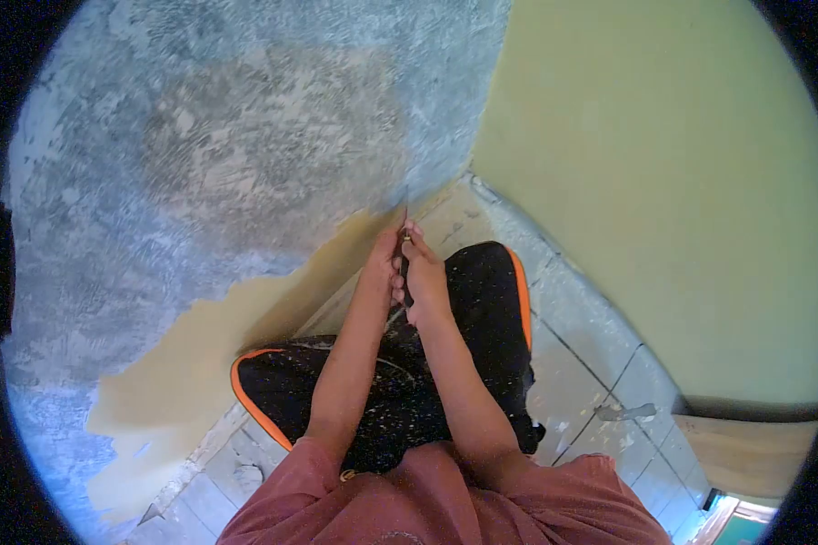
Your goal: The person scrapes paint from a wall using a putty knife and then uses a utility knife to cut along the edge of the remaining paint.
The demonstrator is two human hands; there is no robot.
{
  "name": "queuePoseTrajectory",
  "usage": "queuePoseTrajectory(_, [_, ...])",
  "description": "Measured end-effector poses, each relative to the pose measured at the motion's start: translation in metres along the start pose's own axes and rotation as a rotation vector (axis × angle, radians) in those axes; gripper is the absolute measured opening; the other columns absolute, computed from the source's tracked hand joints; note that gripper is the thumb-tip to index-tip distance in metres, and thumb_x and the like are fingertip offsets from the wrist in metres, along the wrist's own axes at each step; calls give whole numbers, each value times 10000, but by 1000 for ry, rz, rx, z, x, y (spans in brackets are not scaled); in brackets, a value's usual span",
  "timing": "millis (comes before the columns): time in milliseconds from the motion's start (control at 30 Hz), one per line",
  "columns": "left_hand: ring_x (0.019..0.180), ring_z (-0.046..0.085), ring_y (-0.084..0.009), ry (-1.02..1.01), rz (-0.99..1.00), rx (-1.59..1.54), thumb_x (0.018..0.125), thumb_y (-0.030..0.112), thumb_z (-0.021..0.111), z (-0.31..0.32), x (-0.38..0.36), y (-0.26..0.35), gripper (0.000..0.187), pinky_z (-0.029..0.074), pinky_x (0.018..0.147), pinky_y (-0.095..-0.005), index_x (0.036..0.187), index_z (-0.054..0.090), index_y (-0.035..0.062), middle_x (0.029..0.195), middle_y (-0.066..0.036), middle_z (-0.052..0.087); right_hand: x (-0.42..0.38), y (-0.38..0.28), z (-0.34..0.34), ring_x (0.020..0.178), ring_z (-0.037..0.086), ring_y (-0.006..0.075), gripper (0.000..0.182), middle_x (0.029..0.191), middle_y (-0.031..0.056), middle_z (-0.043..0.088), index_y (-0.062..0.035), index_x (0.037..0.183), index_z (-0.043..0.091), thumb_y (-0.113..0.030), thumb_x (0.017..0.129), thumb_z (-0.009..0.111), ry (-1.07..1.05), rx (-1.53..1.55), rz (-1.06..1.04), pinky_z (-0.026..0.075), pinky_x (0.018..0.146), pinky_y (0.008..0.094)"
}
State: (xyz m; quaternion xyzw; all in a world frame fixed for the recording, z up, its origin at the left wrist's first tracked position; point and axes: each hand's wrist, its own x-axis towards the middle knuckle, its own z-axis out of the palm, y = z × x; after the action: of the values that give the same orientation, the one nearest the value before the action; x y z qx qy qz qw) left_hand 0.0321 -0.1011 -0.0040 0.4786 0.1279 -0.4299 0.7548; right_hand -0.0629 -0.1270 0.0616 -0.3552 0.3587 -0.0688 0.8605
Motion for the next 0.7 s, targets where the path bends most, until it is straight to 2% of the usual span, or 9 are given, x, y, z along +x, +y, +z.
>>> queuePoseTrajectory(33, [616, 480, -132, -72, 86, -74, 861, 359, 539, -6, 11, -13, 289, 425, 563, -256, 771, 529, 84, 686, -26, 497, -1, 1, -6, 420, 384, 80, 437, 671, 1, 449, -228, 1327, 387, -164, 896, 425, 2, -14, 0, 289, 327, 197])
queuePoseTrajectory(67, [616, 480, -132, -70, 90, -89, 861, 359, 539, -7, 8, -20, 289, 425, 563, -256, 771, 529, 84, 686, -26, 497, -4, 3, -12, 422, 387, 81, 439, 672, 2, 449, -225, 1333, 384, -167, 900, 427, -24, -73, 1, 290, 327, 197])
queuePoseTrajectory(133, [635, 487, -127, -127, 52, -309, 865, 400, 543, -14, -3, -31, 331, 431, 573, -250, 822, 517, 73, 683, -28, 487, -12, 10, -19, 425, 397, 85, 437, 676, 0, 452, -203, 1345, 376, -173, 913, 432, -54, -149, 31, 291, 326, 203])
queuePoseTrajectory(267, [647, 493, -126, -58, -15, -169, 871, 419, 535, -23, -33, -33, 363, 441, 570, -251, 884, 510, 57, 697, -21, 479, -32, 37, -20, 414, 400, 75, 404, 681, -8, 462, -168, 1327, 404, -163, 924, 427, -26, -52, -58, 290, 314, 213])
queuePoseTrajectory(367, [578, 501, -132, -31, 26, -167, 894, 361, 517, -31, -58, -24, 296, 452, 520, -233, 876, 478, 67, 642, -19, 477, -47, 58, -9, 400, 397, 69, 392, 682, -8, 463, -153, 1318, 416, -158, 927, 438, -56, -52, -105, 287, 302, 214])
queuePoseTrajectory(433, [571, 499, -127, -88, 51, -308, 908, 309, 505, -54, -72, -19, 258, 466, 531, -232, 941, 472, 55, 635, -19, 477, -57, 76, 4, 388, 390, 61, 382, 682, -9, 461, -137, 1312, 421, -155, 931, 441, -65, -33, -129, 281, 295, 210])
queuePoseTrajectory(500, [559, 484, -111, -68, 43, -291, 913, 284, 501, -74, -85, -14, 247, 467, 532, -223, 971, 476, 45, 657, -4, 471, -67, 91, 16, 383, 376, 53, 372, 661, -9, 450, -133, 1309, 427, -152, 938, 429, -106, -59, -164, 285, 296, 205])
queuePoseTrajectory(567, [569, 443, -50, -173, 60, -434, 920, 229, 490, -90, -96, -8, 225, 456, 549, -210, 985, 458, 16, 733, 11, 434, -72, 105, 24, 370, 357, 50, 376, 650, -12, 440, -124, 1318, 414, -145, 942, 419, -141, -73, -201, 285, 296, 203])
queuePoseTrajectory(700, [564, 433, -50, -188, 27, -523, 912, 212, 507, -105, -101, -5, 222, 454, 548, -206, 984, 444, 11, 727, 13, 410, -75, 115, 35, 355, 342, 50, 378, 637, -16, 436, -116, 1319, 412, -141, 942, 419, -140, -99, -175, 283, 296, 205])
